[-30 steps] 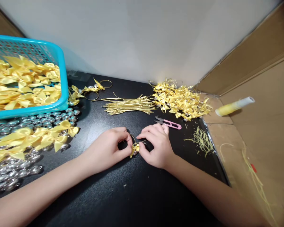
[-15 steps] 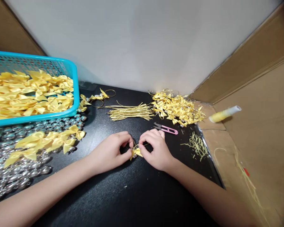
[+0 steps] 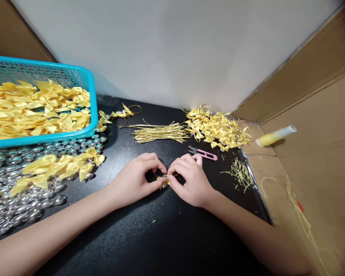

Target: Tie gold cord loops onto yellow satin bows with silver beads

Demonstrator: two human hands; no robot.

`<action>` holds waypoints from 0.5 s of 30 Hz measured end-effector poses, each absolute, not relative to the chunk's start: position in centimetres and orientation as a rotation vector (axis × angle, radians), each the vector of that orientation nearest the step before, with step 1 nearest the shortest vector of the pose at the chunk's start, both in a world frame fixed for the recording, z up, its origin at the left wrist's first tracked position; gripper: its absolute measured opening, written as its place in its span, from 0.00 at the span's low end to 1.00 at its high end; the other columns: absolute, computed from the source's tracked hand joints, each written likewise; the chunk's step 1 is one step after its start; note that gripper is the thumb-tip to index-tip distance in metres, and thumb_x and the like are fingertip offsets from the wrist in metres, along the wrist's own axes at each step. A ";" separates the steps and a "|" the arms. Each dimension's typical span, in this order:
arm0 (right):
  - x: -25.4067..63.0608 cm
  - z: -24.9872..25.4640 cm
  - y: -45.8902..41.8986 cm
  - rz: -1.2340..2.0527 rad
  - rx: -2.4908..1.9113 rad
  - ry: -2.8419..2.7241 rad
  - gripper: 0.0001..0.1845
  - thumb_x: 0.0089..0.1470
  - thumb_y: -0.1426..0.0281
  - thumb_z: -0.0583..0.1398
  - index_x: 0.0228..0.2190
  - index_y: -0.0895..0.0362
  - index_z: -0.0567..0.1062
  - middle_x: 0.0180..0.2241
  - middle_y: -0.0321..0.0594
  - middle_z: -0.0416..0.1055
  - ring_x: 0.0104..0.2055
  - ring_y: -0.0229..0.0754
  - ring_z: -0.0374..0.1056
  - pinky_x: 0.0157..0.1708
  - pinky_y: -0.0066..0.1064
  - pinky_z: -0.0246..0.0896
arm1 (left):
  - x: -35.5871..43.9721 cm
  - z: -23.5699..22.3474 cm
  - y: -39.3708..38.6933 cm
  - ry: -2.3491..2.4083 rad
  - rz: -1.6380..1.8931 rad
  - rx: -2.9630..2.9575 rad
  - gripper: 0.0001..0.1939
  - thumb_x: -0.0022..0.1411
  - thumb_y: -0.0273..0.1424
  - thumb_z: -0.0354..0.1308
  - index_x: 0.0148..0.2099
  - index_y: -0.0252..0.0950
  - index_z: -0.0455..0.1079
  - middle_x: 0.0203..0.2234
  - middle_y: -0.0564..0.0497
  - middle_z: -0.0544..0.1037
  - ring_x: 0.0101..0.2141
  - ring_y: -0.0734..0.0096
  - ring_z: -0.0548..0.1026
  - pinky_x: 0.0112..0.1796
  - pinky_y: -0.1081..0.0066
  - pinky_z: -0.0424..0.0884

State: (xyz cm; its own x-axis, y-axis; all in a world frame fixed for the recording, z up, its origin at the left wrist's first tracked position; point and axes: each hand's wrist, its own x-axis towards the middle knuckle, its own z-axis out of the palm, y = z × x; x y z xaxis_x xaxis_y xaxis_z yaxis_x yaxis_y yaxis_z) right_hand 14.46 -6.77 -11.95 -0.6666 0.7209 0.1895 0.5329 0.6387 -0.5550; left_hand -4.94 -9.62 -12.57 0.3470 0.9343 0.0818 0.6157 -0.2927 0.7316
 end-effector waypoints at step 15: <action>14.4 -12.0 -6.5 0.707 -1.046 -2.569 0.08 0.62 0.72 0.54 0.30 0.55 0.70 0.34 0.35 0.76 0.39 0.41 0.62 0.43 0.38 0.43 | -4.9 -12.5 -9.4 1.337 0.504 2.055 0.10 0.63 0.32 0.53 0.33 0.37 0.74 0.28 0.51 0.75 0.33 0.65 0.71 0.36 0.67 0.64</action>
